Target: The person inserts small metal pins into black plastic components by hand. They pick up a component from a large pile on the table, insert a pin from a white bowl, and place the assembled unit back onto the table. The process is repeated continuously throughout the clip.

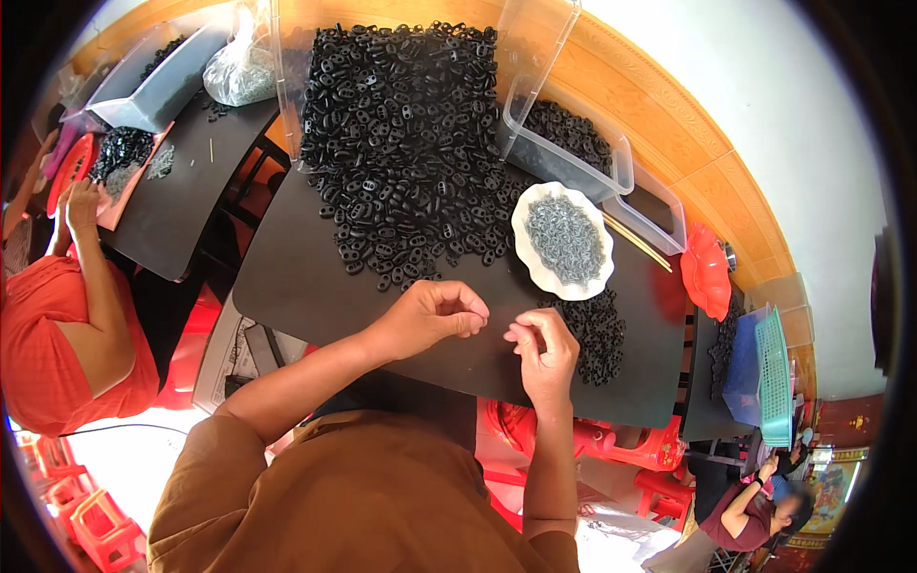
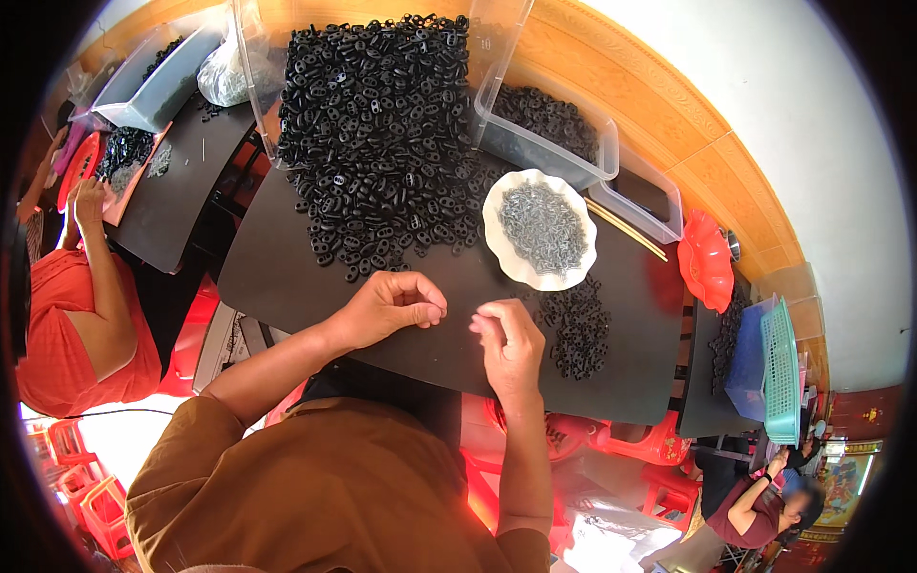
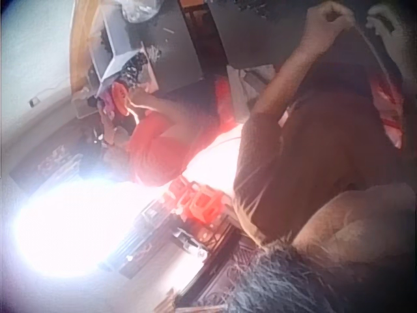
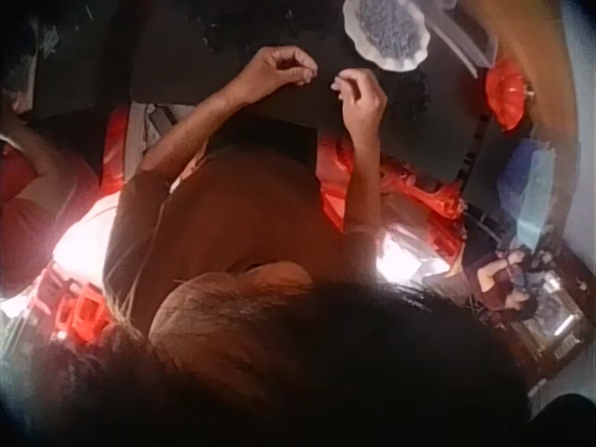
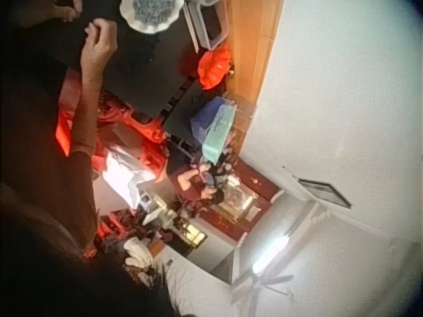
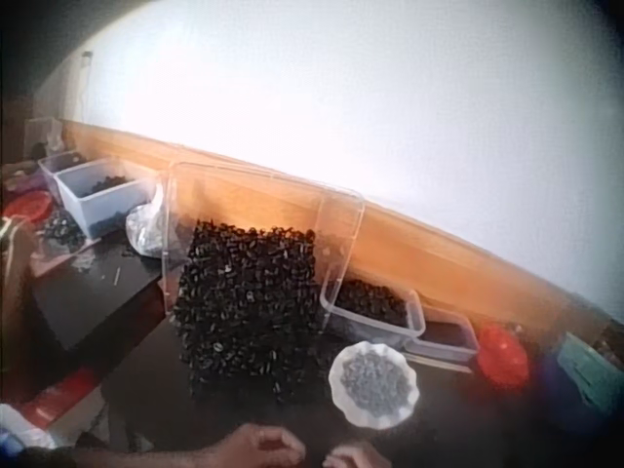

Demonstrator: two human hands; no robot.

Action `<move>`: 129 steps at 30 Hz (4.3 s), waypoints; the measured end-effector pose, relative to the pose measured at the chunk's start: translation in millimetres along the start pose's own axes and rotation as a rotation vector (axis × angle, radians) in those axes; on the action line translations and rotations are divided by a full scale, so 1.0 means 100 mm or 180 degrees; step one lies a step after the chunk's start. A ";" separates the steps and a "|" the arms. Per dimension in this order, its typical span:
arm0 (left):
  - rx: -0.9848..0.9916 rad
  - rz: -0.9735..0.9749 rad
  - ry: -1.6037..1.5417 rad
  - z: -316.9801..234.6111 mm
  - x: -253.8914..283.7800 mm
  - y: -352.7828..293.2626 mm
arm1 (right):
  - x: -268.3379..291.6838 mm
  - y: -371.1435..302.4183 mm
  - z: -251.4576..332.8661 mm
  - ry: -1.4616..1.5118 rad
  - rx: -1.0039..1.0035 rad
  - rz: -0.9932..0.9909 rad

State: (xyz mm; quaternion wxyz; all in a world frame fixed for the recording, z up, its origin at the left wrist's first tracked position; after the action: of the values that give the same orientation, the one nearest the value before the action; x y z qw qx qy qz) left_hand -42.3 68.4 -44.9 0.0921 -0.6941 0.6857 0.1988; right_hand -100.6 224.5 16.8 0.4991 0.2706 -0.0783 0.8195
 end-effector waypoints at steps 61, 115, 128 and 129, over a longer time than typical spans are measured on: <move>-0.0644 0.0056 0.1524 -0.24 -0.05 0.02 | -0.32 -0.09 -0.19 0.1738 -0.0366 0.0278; -0.0293 -0.0156 0.0482 -0.12 -0.03 0.00 | -0.30 -0.16 -0.08 0.1776 0.0015 -0.0031; -0.0166 -0.0086 0.0345 -0.09 -0.09 0.04 | -0.28 -0.14 -0.17 0.1981 -0.0275 -0.0068; -0.0127 -0.0122 0.0296 -0.12 -0.10 0.03 | -0.28 -0.14 -0.16 0.1986 -0.0287 -0.0105</move>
State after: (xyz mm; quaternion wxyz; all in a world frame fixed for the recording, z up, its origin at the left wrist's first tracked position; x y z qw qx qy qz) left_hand -43.3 72.6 -29.8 0.0501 -0.7173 0.6717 0.1782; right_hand -84.3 216.5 -13.4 0.5237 -0.0150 0.0468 0.8505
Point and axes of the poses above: each hand's wrist, its own y-axis towards the middle knuckle, its own x-axis out of the back of the hand, z = x × y, the point moved 8 cm from there along y, towards the middle knuckle, and after that the axes turned 12 degrees about -x, right-handed, at the moved point
